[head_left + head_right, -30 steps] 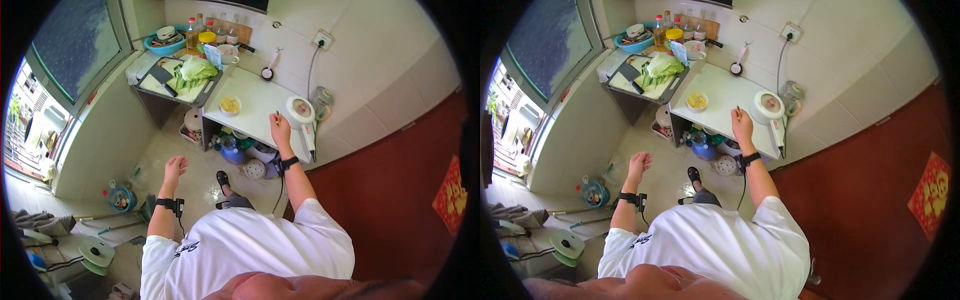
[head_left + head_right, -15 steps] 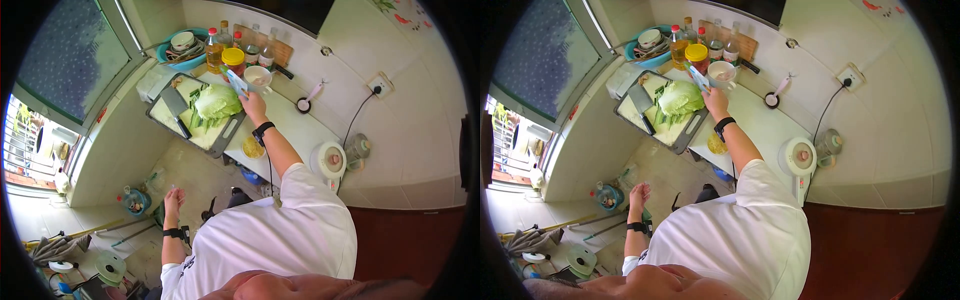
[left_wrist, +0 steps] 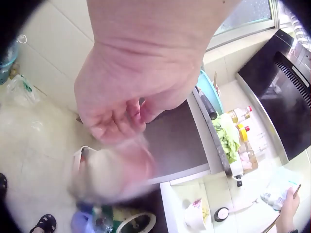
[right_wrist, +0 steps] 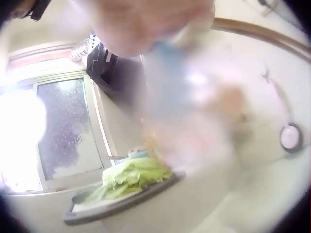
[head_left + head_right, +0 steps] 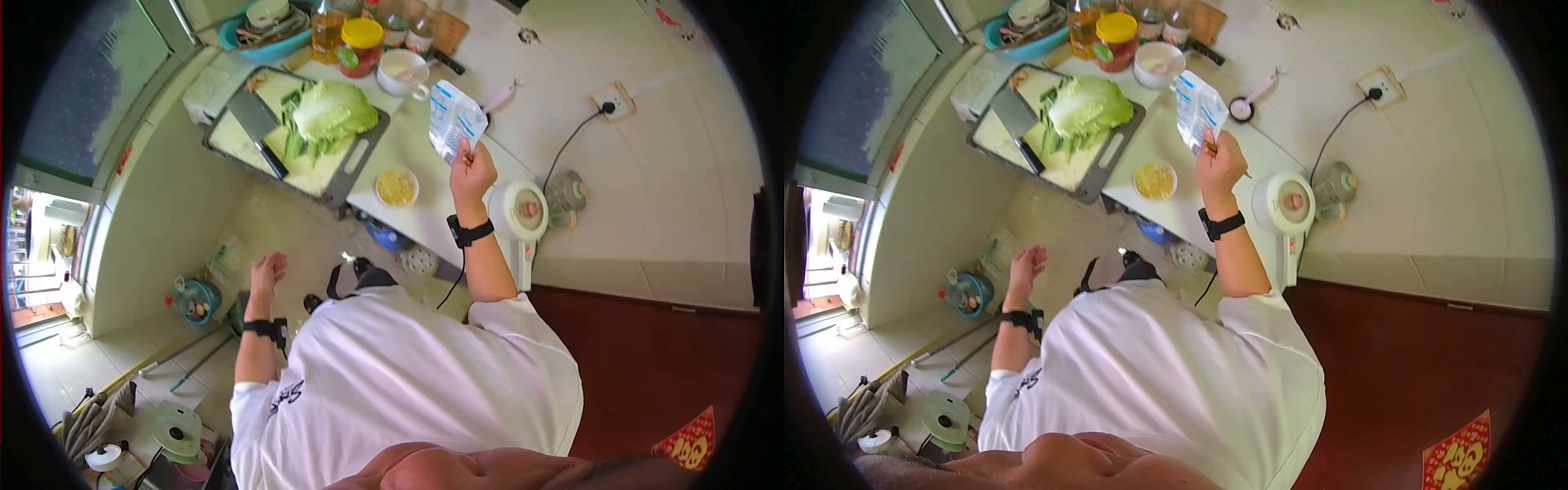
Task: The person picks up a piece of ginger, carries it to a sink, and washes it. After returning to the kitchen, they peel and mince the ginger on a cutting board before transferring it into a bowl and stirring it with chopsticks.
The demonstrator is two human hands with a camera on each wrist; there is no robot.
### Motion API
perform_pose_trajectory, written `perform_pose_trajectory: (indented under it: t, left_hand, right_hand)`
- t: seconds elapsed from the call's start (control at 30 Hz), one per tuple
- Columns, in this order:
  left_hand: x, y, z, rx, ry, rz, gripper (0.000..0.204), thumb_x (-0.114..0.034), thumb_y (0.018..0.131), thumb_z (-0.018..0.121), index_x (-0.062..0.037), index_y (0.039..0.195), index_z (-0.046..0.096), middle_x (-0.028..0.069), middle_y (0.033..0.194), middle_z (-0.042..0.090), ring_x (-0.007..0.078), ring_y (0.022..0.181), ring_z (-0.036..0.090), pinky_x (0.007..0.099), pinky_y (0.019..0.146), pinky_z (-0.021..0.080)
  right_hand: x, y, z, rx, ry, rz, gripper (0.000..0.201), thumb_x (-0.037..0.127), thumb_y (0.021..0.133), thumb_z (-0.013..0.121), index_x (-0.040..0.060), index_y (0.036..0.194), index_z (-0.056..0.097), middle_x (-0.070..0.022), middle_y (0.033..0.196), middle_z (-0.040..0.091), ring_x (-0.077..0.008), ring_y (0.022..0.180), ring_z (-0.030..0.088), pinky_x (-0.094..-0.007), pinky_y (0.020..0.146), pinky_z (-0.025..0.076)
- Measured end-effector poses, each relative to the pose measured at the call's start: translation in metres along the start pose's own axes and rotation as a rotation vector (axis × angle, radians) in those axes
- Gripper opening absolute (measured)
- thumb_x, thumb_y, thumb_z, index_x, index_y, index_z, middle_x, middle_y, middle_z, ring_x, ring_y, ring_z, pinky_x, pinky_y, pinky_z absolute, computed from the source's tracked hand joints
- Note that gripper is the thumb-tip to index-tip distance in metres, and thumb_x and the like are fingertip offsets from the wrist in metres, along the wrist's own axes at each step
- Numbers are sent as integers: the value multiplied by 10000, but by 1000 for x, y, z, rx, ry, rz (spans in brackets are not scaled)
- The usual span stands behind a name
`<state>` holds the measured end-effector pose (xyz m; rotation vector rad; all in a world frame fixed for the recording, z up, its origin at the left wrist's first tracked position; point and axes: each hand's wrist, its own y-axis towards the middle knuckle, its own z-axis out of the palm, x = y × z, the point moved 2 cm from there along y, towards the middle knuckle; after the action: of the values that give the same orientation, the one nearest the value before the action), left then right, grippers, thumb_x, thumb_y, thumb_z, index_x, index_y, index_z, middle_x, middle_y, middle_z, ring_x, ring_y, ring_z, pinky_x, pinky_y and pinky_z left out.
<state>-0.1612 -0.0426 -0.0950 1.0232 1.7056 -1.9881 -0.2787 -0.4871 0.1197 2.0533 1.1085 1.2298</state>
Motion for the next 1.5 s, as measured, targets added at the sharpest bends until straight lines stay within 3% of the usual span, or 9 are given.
perform_pose_trajectory:
  t: [0.1,0.2,0.37,0.43,0.53,0.77,0.83,1.5]
  left_hand:
    - [-3,3,9,59,58,-17,217,-288,975,552,-122,1087,634,14,1015,709,112,853,651,271,703,500]
    - [-11,-1,22,123,114,-4,224,-297,978,546,-120,1086,633,11,1017,707,105,854,642,271,720,491]
    - [-15,-3,26,188,178,27,241,-297,995,519,-110,1100,629,7,1023,705,103,859,636,273,745,482]
    - [-14,-7,24,196,210,31,239,-302,1006,504,-128,1123,618,1,1051,704,104,894,640,285,756,486]
    - [-10,-11,19,182,197,26,236,-307,1008,503,-132,1117,617,-4,1042,706,97,883,640,284,752,486]
    - [6,-18,4,165,172,1,221,-301,1007,513,-130,1096,621,-2,1028,707,97,869,641,274,733,490]
    - [4,-21,4,144,176,-18,218,-294,1005,516,-125,1096,620,2,1022,707,102,867,640,276,731,493]
    - [10,-26,14,144,180,-14,254,-307,1004,508,-113,1123,621,4,1056,702,104,903,637,271,766,485]
  right_hand:
    - [-26,-60,-27,150,-109,87,145,111,869,651,46,765,573,-143,671,553,-355,573,546,-406,512,413]
    - [-31,-112,-54,187,-200,177,47,82,856,638,53,831,610,-157,703,583,-368,606,579,-413,536,444]
    - [-31,-154,-61,251,-131,152,121,11,803,609,53,914,631,-175,763,628,-378,699,641,-427,605,506]
    - [-28,-162,-59,237,-122,109,52,62,847,617,51,826,570,-190,732,593,-397,645,597,-433,560,466]
    - [-26,-169,-62,249,-161,148,142,1,781,603,52,912,618,-168,792,634,-378,699,638,-439,595,504]
    - [-23,-164,-49,254,-129,94,53,59,832,610,62,884,604,-182,753,612,-396,667,615,-455,578,483]
    - [-24,-165,-46,252,-164,93,44,72,848,653,60,862,613,-141,762,619,-361,664,623,-434,563,482]
    - [-39,-167,-31,293,-149,28,64,52,827,656,62,870,610,-138,731,610,-361,650,621,-441,555,482]
